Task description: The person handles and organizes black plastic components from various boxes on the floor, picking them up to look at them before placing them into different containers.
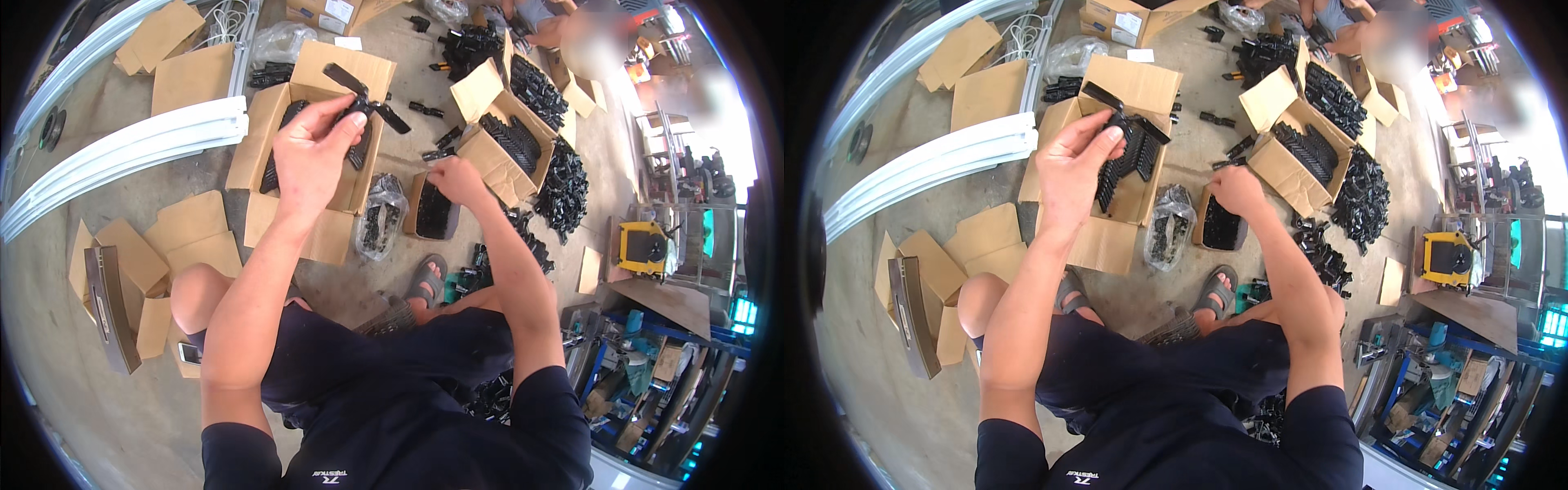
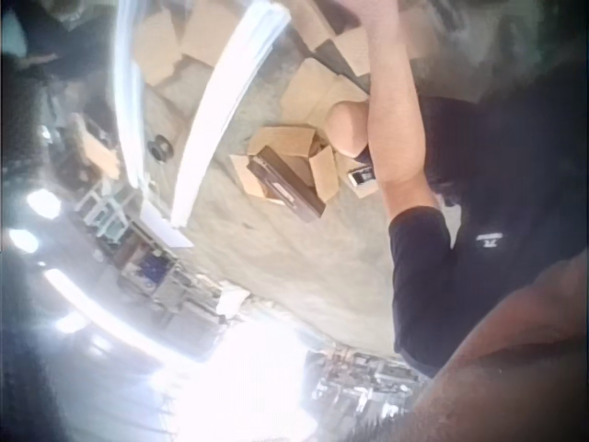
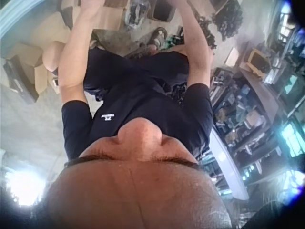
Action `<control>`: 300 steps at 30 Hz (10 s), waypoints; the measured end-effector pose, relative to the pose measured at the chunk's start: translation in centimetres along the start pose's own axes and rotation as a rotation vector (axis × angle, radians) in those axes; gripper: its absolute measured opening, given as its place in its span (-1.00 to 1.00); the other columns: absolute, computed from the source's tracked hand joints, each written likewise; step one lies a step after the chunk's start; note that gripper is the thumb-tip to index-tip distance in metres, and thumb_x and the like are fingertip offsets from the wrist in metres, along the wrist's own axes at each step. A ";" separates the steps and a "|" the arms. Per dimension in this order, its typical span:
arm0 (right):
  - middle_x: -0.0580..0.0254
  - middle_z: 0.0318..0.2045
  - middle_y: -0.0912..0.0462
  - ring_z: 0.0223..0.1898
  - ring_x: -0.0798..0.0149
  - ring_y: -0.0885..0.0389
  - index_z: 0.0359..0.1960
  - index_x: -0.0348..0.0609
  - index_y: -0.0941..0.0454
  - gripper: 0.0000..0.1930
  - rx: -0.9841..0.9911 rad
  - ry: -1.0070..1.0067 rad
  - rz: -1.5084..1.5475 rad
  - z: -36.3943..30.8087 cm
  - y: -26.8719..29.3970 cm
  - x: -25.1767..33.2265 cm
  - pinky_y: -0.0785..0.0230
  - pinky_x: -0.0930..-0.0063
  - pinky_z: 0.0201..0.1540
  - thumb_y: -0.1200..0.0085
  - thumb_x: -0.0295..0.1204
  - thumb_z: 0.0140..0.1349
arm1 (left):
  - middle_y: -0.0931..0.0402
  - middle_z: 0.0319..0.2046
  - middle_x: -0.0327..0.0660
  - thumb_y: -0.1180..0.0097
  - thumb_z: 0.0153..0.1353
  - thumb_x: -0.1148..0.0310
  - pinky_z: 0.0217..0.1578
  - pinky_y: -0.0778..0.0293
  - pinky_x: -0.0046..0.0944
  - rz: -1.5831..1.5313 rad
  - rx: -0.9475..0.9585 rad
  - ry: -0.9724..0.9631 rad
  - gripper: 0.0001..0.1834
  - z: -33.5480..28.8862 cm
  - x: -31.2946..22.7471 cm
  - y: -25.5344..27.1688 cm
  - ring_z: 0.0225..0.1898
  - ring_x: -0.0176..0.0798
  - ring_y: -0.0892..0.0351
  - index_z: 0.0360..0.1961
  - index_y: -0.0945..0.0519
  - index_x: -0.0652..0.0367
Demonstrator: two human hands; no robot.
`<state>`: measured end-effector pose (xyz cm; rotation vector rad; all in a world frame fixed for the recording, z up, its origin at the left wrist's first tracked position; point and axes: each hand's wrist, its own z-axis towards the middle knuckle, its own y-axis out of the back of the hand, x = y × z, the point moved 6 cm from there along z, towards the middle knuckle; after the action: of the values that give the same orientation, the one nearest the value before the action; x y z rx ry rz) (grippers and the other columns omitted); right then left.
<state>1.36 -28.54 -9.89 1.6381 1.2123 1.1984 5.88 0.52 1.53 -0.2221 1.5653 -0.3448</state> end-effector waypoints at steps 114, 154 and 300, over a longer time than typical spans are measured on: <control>0.36 -0.30 -0.64 -0.37 0.45 -0.58 -0.17 -0.19 -0.60 -0.88 -0.292 -0.004 1.938 -1.2 5.1 14.5 -0.56 0.47 -0.44 -0.19 -0.41 0.38 | -0.68 -0.07 -0.15 -0.27 0.28 0.57 -0.02 -0.54 -0.33 -0.414 -0.159 0.051 -0.71 -1.1 5.1 -3.2 -0.08 -0.39 -0.63 0.03 -0.62 0.30; 0.46 -0.44 -0.55 -0.46 0.50 -0.51 -0.27 -0.09 -0.56 -0.84 -0.267 -0.076 1.866 -1.4 3.4 13.7 -0.45 0.55 -0.46 -0.13 -0.30 0.44 | -0.67 -0.09 -0.11 -0.26 0.28 0.57 -0.07 -0.60 -0.30 -0.392 -0.170 0.117 -0.68 -1.1 5.2 -3.4 -0.12 -0.35 -0.65 0.06 -0.59 0.38; 0.12 -0.19 -0.67 -0.19 0.12 -0.64 0.01 -0.19 -0.64 -0.48 -0.466 0.615 0.610 -9.3 16.6 13.4 -0.51 0.33 -0.13 -0.50 -0.36 -0.03 | -0.70 -0.06 -0.12 -0.34 0.21 0.51 -0.05 -0.58 -0.35 0.229 0.478 -0.069 -0.58 -4.8 -0.8 -5.0 -0.08 -0.42 -0.64 0.11 -0.61 0.38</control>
<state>-1.91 -19.63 11.32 1.3444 0.6641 2.2916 0.80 -3.48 4.07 0.3105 1.3797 -0.5120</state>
